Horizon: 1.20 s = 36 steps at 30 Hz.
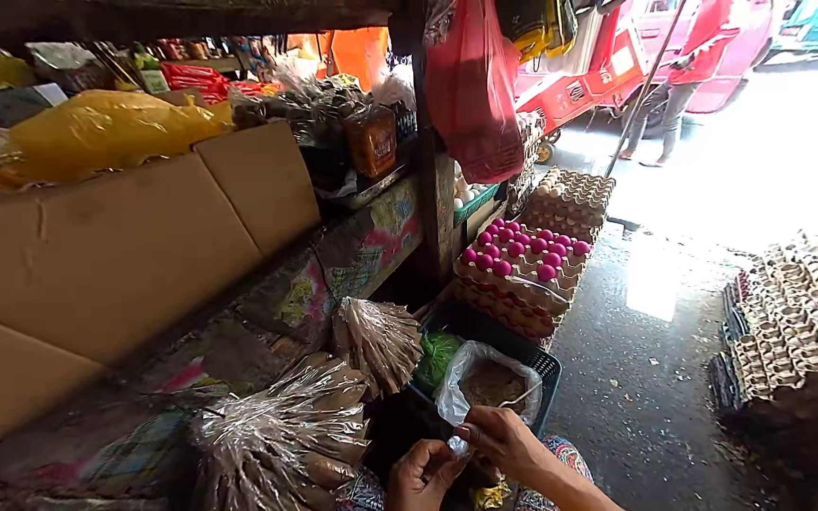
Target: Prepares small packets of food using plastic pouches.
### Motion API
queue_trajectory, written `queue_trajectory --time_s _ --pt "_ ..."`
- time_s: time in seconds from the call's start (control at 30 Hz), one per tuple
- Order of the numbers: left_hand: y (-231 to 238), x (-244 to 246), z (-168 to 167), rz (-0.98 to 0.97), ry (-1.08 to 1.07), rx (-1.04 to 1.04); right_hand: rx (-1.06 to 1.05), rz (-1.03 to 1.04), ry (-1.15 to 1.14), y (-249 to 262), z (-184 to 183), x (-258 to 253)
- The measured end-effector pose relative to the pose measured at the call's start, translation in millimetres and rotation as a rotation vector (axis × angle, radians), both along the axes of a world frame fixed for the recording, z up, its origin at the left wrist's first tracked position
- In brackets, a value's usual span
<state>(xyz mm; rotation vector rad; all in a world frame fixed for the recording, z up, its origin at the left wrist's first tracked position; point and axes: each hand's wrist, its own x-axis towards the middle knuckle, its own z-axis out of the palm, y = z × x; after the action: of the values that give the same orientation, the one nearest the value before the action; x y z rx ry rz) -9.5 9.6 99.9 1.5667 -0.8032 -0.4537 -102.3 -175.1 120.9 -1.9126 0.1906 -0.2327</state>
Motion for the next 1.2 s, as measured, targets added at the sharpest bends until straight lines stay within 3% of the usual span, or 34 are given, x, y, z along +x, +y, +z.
queue_trajectory --time_s 0.2,0.37,0.6,0.73,0.87,1.1,1.2 --pt "4.0 4.3 -6.0 0.038 -0.111 -0.058 0.041 0.156 -0.069 2.6 8.9 4.2" --pt "7.0 4.9 2.2 0.01 -0.12 -0.061 0.027 0.123 -0.096 5.3 16.1 8.0" --pt "7.5 1.2 13.5 -0.064 0.33 -0.038 -0.002 0.045 -0.2 -1.5 19.2 6.7" --pt "2.9 -4.1 9.9 -0.056 0.233 -0.044 0.031 0.126 -0.159 -14.5 23.0 -4.3" --pt "0.6 -6.5 8.6 -0.103 0.125 -0.001 0.053 0.048 -0.143 -14.3 19.9 -13.3" --pt "4.1 -3.9 13.5 -0.205 0.382 -0.026 0.009 -0.064 -0.222 -16.9 19.7 -11.2" --pt "8.4 -0.9 10.6 -0.215 0.382 -0.072 0.031 -0.041 -0.264 -16.1 19.2 -5.3"
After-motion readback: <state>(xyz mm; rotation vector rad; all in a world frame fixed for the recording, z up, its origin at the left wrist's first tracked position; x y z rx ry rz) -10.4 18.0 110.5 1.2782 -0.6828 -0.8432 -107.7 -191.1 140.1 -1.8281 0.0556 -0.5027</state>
